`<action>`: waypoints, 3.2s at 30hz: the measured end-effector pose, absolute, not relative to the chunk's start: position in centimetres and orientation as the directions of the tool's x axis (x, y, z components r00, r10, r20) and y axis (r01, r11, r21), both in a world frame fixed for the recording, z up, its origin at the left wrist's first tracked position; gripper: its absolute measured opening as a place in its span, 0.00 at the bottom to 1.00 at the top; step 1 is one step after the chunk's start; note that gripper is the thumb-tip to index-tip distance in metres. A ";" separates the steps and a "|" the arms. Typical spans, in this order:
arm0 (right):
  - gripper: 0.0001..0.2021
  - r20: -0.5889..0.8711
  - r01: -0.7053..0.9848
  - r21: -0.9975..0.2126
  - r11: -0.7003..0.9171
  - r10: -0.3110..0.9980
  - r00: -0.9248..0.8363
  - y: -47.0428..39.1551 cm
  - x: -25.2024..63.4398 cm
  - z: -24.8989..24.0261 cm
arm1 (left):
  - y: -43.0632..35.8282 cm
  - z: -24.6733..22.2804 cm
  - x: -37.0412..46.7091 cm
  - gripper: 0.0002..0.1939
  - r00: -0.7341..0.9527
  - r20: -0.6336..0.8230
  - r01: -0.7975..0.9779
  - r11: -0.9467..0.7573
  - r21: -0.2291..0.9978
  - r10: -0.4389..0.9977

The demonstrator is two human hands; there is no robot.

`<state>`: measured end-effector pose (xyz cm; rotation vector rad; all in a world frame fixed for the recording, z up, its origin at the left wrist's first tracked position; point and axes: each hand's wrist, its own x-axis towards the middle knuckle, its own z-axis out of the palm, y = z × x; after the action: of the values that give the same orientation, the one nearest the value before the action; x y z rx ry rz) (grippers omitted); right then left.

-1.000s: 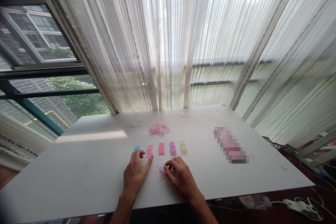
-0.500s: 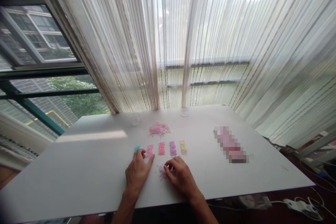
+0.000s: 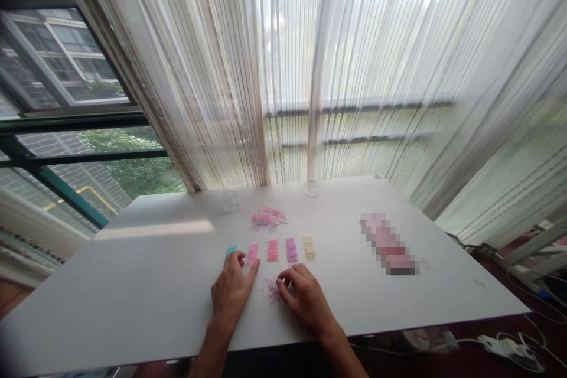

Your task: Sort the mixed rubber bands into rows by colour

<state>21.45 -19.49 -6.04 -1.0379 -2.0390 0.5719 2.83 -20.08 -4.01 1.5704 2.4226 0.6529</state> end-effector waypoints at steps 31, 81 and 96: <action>0.06 0.479 0.440 -0.656 0.614 0.788 -0.386 -19.4 21.5 -6.2 | -22.4 -5.6 2.3 0.09 0.110 0.261 0.580 -0.275 0.767 0.959; 0.06 0.471 0.447 -0.674 0.588 0.808 -0.353 -19.7 21.3 -5.6 | -22.2 -5.3 2.0 0.08 0.042 0.392 0.664 -0.319 0.676 0.919; 0.07 0.459 0.453 -0.680 0.577 0.816 -0.352 -19.6 21.3 -5.6 | -20.2 -4.8 -2.3 0.13 -0.047 0.458 0.744 -0.274 0.609 0.888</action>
<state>21.30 -19.58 -5.62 -1.0125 -1.9966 0.5674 -2.33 -20.20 -4.83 2.0391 1.7750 1.2221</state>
